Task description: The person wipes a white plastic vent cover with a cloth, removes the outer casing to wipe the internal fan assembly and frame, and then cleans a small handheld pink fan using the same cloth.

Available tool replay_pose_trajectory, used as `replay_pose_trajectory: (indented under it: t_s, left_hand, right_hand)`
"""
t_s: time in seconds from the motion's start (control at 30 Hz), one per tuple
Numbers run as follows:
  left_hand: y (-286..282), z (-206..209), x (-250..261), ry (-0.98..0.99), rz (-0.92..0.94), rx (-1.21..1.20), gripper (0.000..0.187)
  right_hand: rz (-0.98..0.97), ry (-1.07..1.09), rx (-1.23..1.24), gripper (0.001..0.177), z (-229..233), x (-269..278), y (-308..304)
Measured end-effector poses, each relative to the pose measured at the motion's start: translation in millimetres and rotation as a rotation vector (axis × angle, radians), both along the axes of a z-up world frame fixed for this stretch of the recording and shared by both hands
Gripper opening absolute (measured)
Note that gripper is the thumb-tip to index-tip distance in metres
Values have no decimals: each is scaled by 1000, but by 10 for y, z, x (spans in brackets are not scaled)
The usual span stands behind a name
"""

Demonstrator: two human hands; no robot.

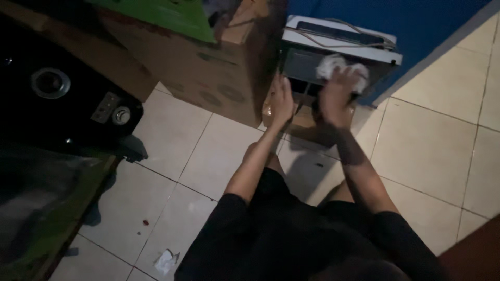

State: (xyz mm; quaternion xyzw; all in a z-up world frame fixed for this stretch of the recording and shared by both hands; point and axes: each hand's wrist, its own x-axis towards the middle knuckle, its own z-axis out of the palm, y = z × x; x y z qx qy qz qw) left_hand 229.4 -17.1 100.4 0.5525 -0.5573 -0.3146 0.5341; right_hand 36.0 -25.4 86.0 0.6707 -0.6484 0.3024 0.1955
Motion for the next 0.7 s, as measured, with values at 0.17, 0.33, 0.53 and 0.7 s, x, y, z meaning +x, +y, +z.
replay_pose_trajectory:
  t_s: [0.17,0.33,0.53,0.7]
  left_hand:
    - [-297,-463,108,495,-68,-71,82]
    - [-106,-467,299,628,-86,164,86]
    - [121,-387,309,382,37,105,57]
    - [545,-640,352,209,-132,-17,30]
  right_hand:
    - [306,-113,74,61,34,989,-539]
    - [679,-236,390,43,474,1014,-644]
    - [761,-505,354,37,578,14,-87]
    - [794,-270,388,44,-465,-455,777]
